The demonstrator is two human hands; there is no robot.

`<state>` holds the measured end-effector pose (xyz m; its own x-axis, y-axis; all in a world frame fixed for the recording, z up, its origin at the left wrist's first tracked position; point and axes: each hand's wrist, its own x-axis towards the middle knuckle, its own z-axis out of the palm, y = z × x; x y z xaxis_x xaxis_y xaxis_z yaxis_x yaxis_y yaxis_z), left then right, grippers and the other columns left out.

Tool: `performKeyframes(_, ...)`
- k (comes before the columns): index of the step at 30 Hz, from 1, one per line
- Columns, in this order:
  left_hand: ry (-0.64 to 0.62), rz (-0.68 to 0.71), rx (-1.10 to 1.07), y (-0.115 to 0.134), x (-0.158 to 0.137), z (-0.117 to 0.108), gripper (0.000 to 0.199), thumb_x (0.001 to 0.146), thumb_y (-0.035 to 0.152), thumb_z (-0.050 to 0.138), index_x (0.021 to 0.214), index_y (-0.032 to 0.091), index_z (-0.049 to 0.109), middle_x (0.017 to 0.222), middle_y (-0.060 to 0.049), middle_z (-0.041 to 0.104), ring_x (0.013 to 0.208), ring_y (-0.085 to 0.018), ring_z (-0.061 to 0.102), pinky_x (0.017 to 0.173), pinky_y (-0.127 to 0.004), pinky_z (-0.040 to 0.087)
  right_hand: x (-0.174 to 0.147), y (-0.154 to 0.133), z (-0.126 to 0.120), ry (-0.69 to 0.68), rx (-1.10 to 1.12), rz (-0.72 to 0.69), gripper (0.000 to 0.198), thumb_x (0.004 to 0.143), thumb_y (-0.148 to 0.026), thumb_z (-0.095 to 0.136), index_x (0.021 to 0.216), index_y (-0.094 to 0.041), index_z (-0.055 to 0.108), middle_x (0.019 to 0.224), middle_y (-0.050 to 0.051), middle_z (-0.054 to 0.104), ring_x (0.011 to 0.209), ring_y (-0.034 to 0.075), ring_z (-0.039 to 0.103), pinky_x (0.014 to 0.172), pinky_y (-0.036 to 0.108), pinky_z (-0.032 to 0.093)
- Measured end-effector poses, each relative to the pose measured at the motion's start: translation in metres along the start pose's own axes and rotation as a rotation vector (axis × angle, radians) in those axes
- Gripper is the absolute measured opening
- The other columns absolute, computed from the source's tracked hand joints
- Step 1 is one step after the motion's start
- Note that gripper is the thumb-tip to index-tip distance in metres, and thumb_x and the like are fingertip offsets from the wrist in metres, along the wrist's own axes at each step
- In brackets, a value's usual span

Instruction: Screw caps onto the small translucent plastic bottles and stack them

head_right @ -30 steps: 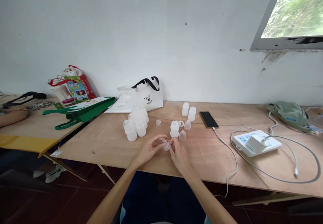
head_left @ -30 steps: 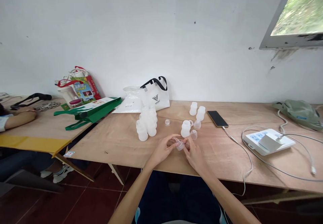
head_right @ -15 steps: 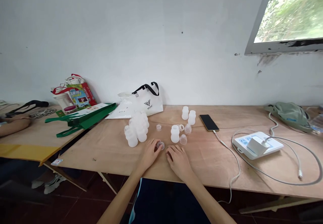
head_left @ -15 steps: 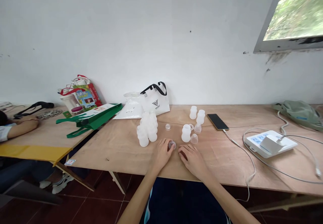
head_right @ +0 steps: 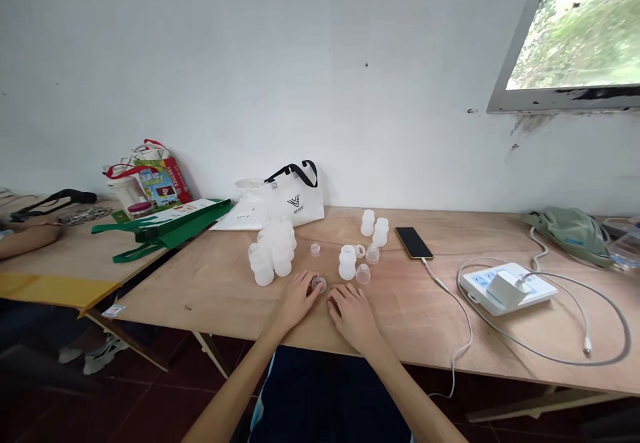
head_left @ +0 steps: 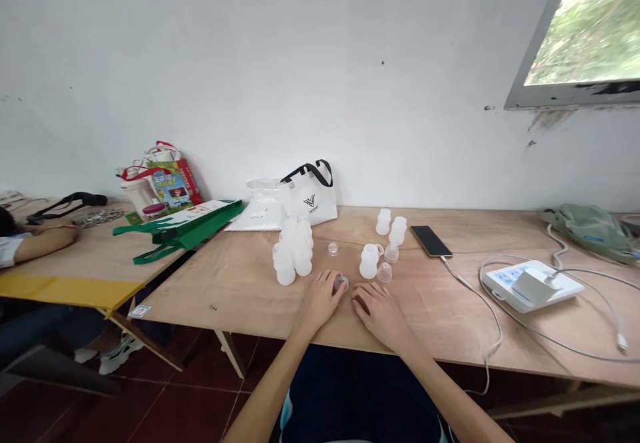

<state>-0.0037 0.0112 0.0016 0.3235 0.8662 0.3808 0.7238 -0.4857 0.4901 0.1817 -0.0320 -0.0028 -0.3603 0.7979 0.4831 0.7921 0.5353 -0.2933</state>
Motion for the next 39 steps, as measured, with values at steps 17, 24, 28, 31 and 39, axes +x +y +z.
performKeyframes(17, -0.002, 0.008, -0.024, 0.002, -0.003, 0.000, 0.022, 0.103, 0.038, 0.046, 0.108, 0.022, 0.061, 0.110, -0.005, 0.065, 0.100, -0.023, 0.059, 0.088, -0.036, 0.046, -0.002, 0.004, -0.001, 0.261, 0.123, 0.128, 0.027, 0.098, -0.026, 0.047, 0.124, -0.023, 0.055, 0.127, 0.013, 0.055, 0.115, 0.029, 0.061, 0.094, 0.046, 0.053)
performKeyframes(24, 0.005, 0.024, -0.018, 0.005, -0.004, -0.003, 0.018, 0.103, 0.034, 0.047, 0.106, 0.022, 0.060, 0.108, -0.005, 0.065, 0.100, -0.024, 0.060, 0.089, -0.036, 0.047, 0.034, 0.001, -0.021, 0.391, 0.004, 0.066, 0.047, 0.101, -0.027, 0.043, 0.148, -0.026, 0.039, 0.157, 0.014, 0.035, 0.143, 0.030, 0.039, 0.112, 0.052, 0.042)
performKeyframes(28, 0.006, 0.024, 0.001, 0.007, -0.003, -0.005, 0.018, 0.102, 0.033, 0.049, 0.106, 0.021, 0.061, 0.107, -0.006, 0.065, 0.100, -0.024, 0.060, 0.089, -0.037, 0.047, 0.055, 0.006, -0.018, 0.309, -0.145, 0.063, 0.046, 0.101, -0.030, 0.045, 0.146, -0.023, 0.045, 0.152, 0.015, 0.045, 0.139, 0.034, 0.043, 0.108, 0.054, 0.043)
performKeyframes(31, 0.000, 0.022, 0.005, 0.008, -0.003, -0.006, 0.018, 0.102, 0.034, 0.049, 0.105, 0.021, 0.061, 0.107, -0.006, 0.066, 0.100, -0.025, 0.060, 0.088, -0.038, 0.047, 0.058, 0.011, -0.011, 0.284, -0.193, 0.073, 0.040, 0.100, -0.028, 0.045, 0.138, -0.020, 0.053, 0.142, 0.016, 0.057, 0.133, 0.033, 0.050, 0.105, 0.053, 0.044)
performKeyframes(39, -0.003, 0.036, -0.012, 0.008, -0.004, -0.006, 0.021, 0.104, 0.034, 0.046, 0.108, 0.021, 0.061, 0.110, -0.007, 0.065, 0.102, -0.026, 0.060, 0.089, -0.039, 0.046, 0.056, 0.025, -0.009, 0.331, -0.209, 0.096, 0.039, 0.097, -0.023, 0.047, 0.135, -0.017, 0.051, 0.138, 0.016, 0.058, 0.129, 0.033, 0.051, 0.105, 0.050, 0.044)
